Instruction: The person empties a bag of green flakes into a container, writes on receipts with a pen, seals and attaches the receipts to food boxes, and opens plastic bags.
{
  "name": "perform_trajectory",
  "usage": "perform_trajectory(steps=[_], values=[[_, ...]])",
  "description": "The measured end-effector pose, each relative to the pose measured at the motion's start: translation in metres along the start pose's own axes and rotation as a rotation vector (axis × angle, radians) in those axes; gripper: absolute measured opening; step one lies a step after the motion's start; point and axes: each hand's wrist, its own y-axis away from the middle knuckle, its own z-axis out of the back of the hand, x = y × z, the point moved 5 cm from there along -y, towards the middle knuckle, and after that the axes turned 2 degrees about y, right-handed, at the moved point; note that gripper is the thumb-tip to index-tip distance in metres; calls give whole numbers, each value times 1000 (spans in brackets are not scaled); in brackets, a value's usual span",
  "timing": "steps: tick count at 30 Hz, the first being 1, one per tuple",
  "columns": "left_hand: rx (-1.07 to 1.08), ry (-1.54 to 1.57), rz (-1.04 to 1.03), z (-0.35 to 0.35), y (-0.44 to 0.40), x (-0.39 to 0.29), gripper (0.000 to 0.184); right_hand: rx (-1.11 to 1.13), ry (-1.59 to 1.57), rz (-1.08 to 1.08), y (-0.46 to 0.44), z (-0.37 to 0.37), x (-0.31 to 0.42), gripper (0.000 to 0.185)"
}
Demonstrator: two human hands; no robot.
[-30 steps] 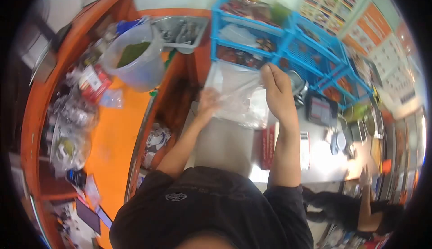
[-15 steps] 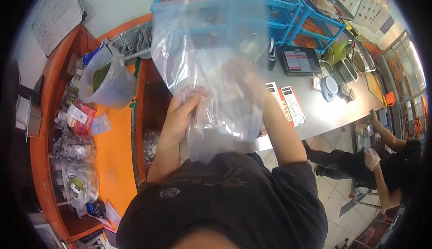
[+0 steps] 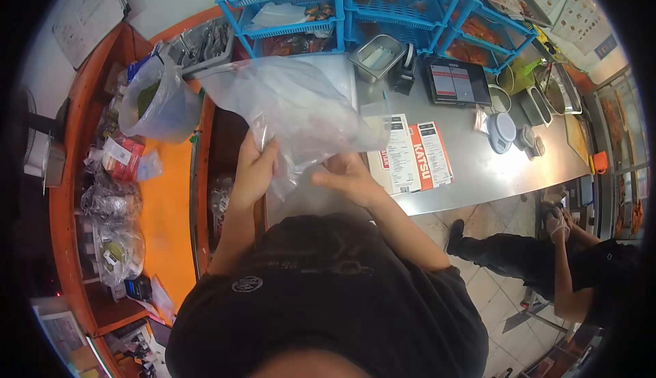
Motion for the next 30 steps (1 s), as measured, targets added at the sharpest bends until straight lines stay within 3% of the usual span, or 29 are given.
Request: perform_trajectory(steps=[1, 3, 5, 8, 13, 15, 16, 18, 20, 22, 23, 25, 28, 30], values=[[4, -1, 10, -3, 1, 3, 32, -74, 43, -1, 3, 8, -7, 61], [-73, 15, -4, 1, 2, 7, 31, -190, -272, -5, 1, 28, -13, 39], [-223, 50, -63, 13, -1, 6, 30, -482, -362, -78, 5, 35, -5, 13], [-235, 86, -23, 2, 2, 7, 30, -391, -249, -152, 11, 35, -1, 13], [-252, 84, -38, 0, 7, 25, 30, -510, -63, -272, 23, 50, -3, 14], [-266, 49, 33, 1, 11, 22, 31, -303, -140, -261, 28, 55, -5, 15], [-267, 32, 63, 1, 10, 19, 31, -351, -80, -264, 29, 52, -8, 15], [-506, -600, -334, 26, 6, 15, 35, -447, 41, -280, 29, 42, -9, 15], [-469, -864, -499, 27, 2, 4, 38, -534, 79, -207, 24, 33, -19, 16], [-158, -775, -402, 19, 7, -13, 40, -435, 136, -237, 22, 18, -21, 13], [159, -443, -177, 6, 9, 0, 33, -375, 173, -263, 20, 9, -24, 12], [588, -454, -38, -24, 24, 7, 27, -263, 108, -277, 17, -6, -31, 12], [558, -74, 76, -24, 32, 38, 23, -193, -117, -262, 12, -18, -43, 17], [543, 44, 128, -9, 31, 47, 17, -273, -187, -314, 15, -22, -48, 21]])
